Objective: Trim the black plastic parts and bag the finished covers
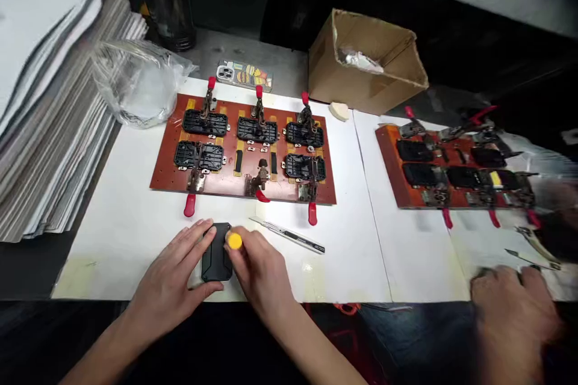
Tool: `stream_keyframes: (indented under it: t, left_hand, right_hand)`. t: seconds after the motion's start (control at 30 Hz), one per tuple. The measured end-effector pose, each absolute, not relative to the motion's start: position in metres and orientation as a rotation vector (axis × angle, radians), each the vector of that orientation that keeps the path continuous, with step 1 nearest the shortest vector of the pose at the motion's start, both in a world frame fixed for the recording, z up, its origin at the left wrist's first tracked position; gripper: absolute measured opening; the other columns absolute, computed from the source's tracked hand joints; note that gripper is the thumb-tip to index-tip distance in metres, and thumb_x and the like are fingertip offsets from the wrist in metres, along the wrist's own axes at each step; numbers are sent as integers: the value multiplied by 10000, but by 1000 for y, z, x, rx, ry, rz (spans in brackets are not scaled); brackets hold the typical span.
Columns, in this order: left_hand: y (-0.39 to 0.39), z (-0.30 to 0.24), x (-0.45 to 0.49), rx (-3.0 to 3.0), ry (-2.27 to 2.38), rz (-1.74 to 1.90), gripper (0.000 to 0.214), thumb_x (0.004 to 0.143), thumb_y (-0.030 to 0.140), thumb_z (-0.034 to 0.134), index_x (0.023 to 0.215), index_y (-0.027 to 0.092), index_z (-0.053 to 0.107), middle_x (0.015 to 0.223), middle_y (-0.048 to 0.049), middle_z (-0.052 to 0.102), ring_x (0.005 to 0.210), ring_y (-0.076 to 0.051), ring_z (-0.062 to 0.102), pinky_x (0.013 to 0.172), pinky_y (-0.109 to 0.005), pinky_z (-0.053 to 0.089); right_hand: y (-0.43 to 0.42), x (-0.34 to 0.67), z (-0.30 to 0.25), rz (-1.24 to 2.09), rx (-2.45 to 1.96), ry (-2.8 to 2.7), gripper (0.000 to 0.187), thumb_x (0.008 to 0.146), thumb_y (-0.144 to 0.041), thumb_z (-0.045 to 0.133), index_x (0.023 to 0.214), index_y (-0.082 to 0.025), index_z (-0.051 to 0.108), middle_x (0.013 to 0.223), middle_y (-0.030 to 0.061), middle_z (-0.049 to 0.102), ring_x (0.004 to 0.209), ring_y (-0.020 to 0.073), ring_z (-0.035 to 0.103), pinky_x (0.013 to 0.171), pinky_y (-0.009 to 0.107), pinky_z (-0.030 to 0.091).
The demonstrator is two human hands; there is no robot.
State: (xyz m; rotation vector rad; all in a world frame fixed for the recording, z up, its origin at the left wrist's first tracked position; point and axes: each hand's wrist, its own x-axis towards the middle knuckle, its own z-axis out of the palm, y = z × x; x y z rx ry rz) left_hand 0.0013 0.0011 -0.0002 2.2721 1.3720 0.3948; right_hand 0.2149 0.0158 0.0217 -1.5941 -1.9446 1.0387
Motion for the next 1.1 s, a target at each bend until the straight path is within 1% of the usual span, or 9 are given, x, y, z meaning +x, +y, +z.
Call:
stream_keyframes:
  t: [0.33,0.47,0.57,0.7,0.77,0.87,0.97,1.03,1.1]
  left_hand:
    - [3,0,6,2269,1362,423,795,986,513,614,1609,198,234,1650,-75,298,1517,-256,281,1266,-450,267]
    - [6,1,3,2282,1340,387,805,988,463,632,1616,191,207,1660,-103,263,1525,-280,254,1260,-488,267]
    - [-3,8,0,2274,1309,481,738,990,411,649,1595,220,272,1648,-128,258,1517,-324,256,1247,-528,265]
    - [-34,24,10,1987,1248,707,531,986,465,642,1433,232,478,1389,-120,515,1305,-253,522,1093,-343,474]
    - [-45,33,16,1830,1198,729,286,1022,350,605,1280,239,549,1176,-65,612,1112,-183,621,939,-243,537]
    - [-35,47,9,1723,1339,748,103,1022,215,554,1105,250,603,1040,-6,651,982,-146,646,857,-219,525]
    - [10,60,-24,1747,1849,794,175,971,402,640,1037,243,674,1029,5,672,924,-182,642,827,-287,490]
    - [52,66,-52,1743,2184,683,328,936,528,638,1058,232,708,949,8,665,827,-195,629,759,-315,461]
    - [91,65,-75,1746,2290,584,419,945,580,567,1084,213,713,925,0,658,807,-215,634,735,-327,453]
  right_hand:
    - [21,211,28,1038,-1633,-2082,326,1070,-300,420,1347,-209,566,988,53,618,837,191,605,745,293,484]
    - [15,236,51,1502,-1533,-1991,147,1022,-286,548,1129,-246,642,957,3,647,828,156,613,742,251,477]
    - [1,252,61,1589,-1565,-1853,87,1006,-305,595,1050,-246,643,970,-14,673,869,142,626,790,235,476]
    - [-23,240,47,1385,-1445,-2012,228,1020,-409,562,1143,-228,628,983,24,689,829,161,644,728,249,474]
    - [-33,225,39,1119,-1332,-2183,271,1033,-432,508,1061,-199,643,879,39,680,727,178,626,641,274,435]
    - [-39,211,37,941,-1369,-2167,316,1015,-466,529,1130,-194,642,859,40,674,689,183,614,623,285,413]
    - [-38,221,47,1366,-1462,-1963,311,954,-479,641,1147,-235,656,862,-3,656,709,136,600,642,236,416]
    - [-43,245,50,1714,-1510,-1854,215,955,-444,638,936,-232,673,789,-36,608,688,102,545,617,209,374]
    - [-55,283,44,1982,-1606,-1792,328,965,-450,598,757,-196,607,700,-46,535,637,89,460,568,212,315]
